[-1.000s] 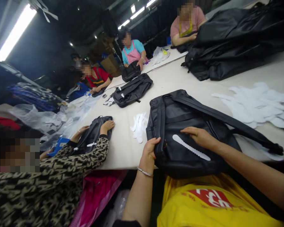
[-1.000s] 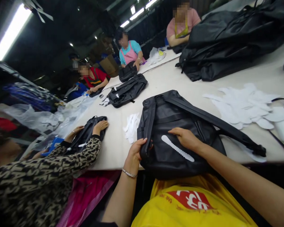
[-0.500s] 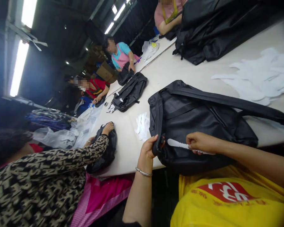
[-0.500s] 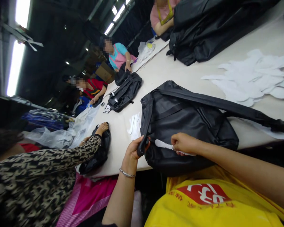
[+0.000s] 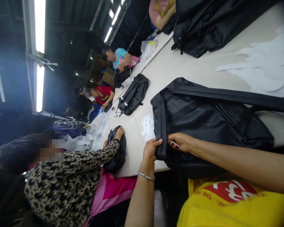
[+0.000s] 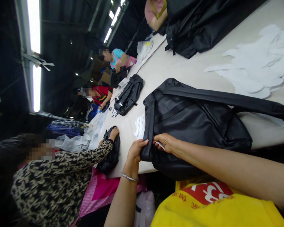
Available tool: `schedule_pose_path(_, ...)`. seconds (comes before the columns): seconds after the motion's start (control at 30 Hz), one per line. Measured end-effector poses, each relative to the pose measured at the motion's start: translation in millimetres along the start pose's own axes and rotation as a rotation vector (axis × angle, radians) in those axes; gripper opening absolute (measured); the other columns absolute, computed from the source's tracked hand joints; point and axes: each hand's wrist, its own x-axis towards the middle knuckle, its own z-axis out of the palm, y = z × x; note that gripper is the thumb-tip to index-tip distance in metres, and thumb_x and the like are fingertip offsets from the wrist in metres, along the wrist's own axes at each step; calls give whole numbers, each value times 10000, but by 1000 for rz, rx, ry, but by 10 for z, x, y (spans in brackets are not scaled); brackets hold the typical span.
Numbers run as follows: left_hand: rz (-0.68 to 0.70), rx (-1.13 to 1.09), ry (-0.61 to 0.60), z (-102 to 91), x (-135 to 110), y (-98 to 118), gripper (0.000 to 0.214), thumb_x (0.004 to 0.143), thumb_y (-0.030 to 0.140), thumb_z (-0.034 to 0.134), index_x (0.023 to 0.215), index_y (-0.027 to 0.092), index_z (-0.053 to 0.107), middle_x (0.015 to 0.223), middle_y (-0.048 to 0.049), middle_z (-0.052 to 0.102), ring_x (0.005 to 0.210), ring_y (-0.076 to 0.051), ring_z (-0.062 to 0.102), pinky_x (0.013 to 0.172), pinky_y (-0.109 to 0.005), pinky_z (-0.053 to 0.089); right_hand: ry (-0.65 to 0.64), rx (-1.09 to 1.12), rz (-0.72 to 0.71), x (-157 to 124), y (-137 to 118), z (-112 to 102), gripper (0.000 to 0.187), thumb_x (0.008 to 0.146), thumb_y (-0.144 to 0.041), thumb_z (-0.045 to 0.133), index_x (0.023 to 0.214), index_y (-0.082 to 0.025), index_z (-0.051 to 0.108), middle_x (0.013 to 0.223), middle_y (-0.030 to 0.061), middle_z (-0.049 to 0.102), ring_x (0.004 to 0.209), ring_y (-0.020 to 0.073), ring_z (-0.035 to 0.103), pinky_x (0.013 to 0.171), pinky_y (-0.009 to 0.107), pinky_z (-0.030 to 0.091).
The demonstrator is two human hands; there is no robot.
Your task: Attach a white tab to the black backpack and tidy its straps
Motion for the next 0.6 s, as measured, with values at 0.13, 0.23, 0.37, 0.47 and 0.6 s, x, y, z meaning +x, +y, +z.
schedule_pose_path(0.13,35,119,102,46,12,-52,291,485,257,701,690,72,607,571,-57,611,475,-119,531,508,-243,411,-94,79,49,38,59,-90,112,689,-62,416,603,-126,448,452,-27,423,352,15,352,302,103,235)
schedule_pose_path(0.23,55,132,118,100,15,-113,290,484,273,695,683,81,609,554,-45,602,472,-117,524,500,-240,404,-118,90,87,87,93,-170,111,661,-41,418,600,-132,438,449,-31,419,337,19,342,285,110,205)
schedule_pose_path(0.37,91,131,149,170,33,-220,254,513,275,668,678,91,612,555,-31,597,459,-99,502,485,-225,395,-122,130,98,179,174,-266,103,676,-66,430,597,-133,438,451,-28,427,347,23,358,285,108,221)
schedule_pose_path(0.47,154,172,190,192,65,-304,234,553,278,640,703,99,622,596,-28,606,480,-93,498,496,-218,401,-151,186,112,233,217,-315,100,683,-65,440,606,-128,448,452,-30,427,353,20,362,286,99,231)
schedule_pose_path(0.6,233,184,196,204,92,-389,282,583,272,619,822,123,626,694,-32,618,588,-116,535,569,-231,436,-153,194,149,276,228,-349,116,684,-48,436,602,-129,436,448,-38,413,338,15,349,273,93,217)
